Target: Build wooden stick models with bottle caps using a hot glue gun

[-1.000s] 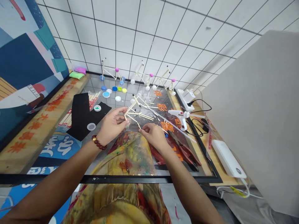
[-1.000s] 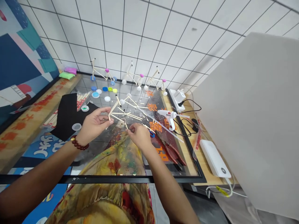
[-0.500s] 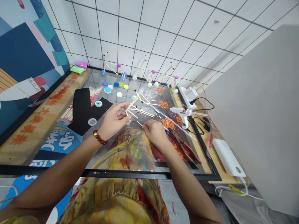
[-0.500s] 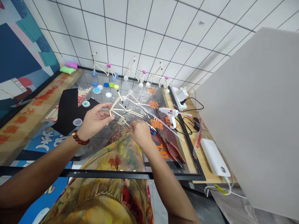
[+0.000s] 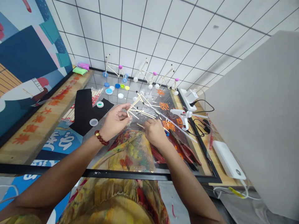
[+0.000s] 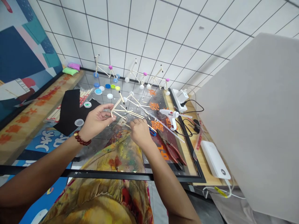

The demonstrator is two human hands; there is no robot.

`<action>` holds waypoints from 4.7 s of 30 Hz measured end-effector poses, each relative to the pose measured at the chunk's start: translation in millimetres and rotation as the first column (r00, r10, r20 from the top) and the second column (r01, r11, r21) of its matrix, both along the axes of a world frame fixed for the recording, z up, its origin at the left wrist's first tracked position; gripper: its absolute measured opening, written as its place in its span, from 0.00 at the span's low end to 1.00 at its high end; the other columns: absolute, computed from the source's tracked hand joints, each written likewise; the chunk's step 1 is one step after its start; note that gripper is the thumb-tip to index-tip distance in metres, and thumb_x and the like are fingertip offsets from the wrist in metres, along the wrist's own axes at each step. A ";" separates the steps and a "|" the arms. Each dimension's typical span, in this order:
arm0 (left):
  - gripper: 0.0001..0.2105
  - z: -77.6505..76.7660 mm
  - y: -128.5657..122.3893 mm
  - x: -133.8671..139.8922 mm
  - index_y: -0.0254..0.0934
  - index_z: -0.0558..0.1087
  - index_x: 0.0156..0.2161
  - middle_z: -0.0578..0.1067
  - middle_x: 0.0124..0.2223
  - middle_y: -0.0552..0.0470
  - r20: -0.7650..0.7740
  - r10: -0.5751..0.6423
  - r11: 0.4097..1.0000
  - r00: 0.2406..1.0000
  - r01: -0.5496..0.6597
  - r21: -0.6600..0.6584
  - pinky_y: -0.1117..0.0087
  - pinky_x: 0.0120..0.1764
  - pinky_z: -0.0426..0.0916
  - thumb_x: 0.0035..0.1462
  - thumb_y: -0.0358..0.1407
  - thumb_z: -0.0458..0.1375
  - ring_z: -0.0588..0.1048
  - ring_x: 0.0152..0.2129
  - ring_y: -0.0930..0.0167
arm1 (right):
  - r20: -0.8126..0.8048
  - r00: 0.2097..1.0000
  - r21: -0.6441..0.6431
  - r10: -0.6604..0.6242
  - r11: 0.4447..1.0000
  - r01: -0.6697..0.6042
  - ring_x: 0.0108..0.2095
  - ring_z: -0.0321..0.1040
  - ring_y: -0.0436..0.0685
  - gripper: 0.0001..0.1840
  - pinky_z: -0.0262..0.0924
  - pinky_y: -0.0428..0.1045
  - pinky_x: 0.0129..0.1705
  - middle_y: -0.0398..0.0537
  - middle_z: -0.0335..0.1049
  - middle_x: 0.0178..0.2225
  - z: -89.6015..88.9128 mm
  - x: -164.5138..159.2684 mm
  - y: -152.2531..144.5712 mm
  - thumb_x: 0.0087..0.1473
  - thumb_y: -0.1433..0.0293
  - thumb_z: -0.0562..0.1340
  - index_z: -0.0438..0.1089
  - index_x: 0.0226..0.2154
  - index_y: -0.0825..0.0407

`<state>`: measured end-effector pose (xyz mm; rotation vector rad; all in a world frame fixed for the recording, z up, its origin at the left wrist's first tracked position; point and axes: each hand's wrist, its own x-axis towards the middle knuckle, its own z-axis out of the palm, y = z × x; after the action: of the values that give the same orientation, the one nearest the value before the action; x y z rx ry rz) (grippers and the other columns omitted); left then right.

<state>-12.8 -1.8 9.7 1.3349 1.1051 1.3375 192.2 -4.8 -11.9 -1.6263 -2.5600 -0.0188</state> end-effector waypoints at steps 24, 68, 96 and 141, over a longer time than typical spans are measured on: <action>0.27 -1.7 0.2 -0.1 0.34 0.74 0.50 0.76 0.46 0.46 0.074 -0.029 0.997 0.997 0.034 -0.069 0.74 0.33 0.73 0.40 0.31 0.70 0.75 0.30 0.74 | -0.240 0.942 -0.102 -0.233 0.971 0.214 0.35 0.69 0.56 0.09 0.50 0.49 0.38 0.47 0.76 0.31 -6.1 2.8 -9.1 0.59 0.69 0.58 0.73 0.31 0.51; 0.28 -1.9 -5.8 7.6 0.34 0.73 0.52 0.78 0.42 0.46 0.029 -0.066 0.996 0.997 0.067 -0.060 0.70 0.38 0.76 0.42 0.32 0.70 0.78 0.34 0.70 | -0.265 0.915 -0.105 -0.305 0.952 0.287 0.36 0.70 0.56 0.09 0.46 0.50 0.36 0.45 0.77 0.30 -4.3 1.5 -9.5 0.57 0.68 0.59 0.74 0.30 0.50; 0.27 -9.7 -6.1 11.9 0.34 0.73 0.52 0.78 0.41 0.47 0.045 -0.098 0.992 0.994 0.101 -0.072 0.68 0.40 0.76 0.44 0.33 0.70 0.78 0.35 0.70 | -0.274 0.915 -0.096 -0.295 0.956 0.279 0.36 0.70 0.57 0.11 0.44 0.50 0.36 0.46 0.78 0.32 -8.5 -0.4 -8.3 0.59 0.66 0.58 0.74 0.30 0.50; 0.26 -8.5 -7.6 12.2 0.36 0.72 0.54 0.72 0.55 0.43 -0.086 -0.062 0.998 0.994 0.064 0.012 0.73 0.38 0.76 0.48 0.34 0.67 0.77 0.33 0.75 | -0.342 0.907 -0.016 -0.244 0.967 0.254 0.35 0.70 0.56 0.12 0.48 0.50 0.39 0.46 0.76 0.32 -7.7 4.0 -10.4 0.57 0.59 0.63 0.71 0.31 0.51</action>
<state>-0.6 -9.4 1.2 1.4376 1.1029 1.2552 196.1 -15.2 -19.6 -1.7568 -2.0766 0.1880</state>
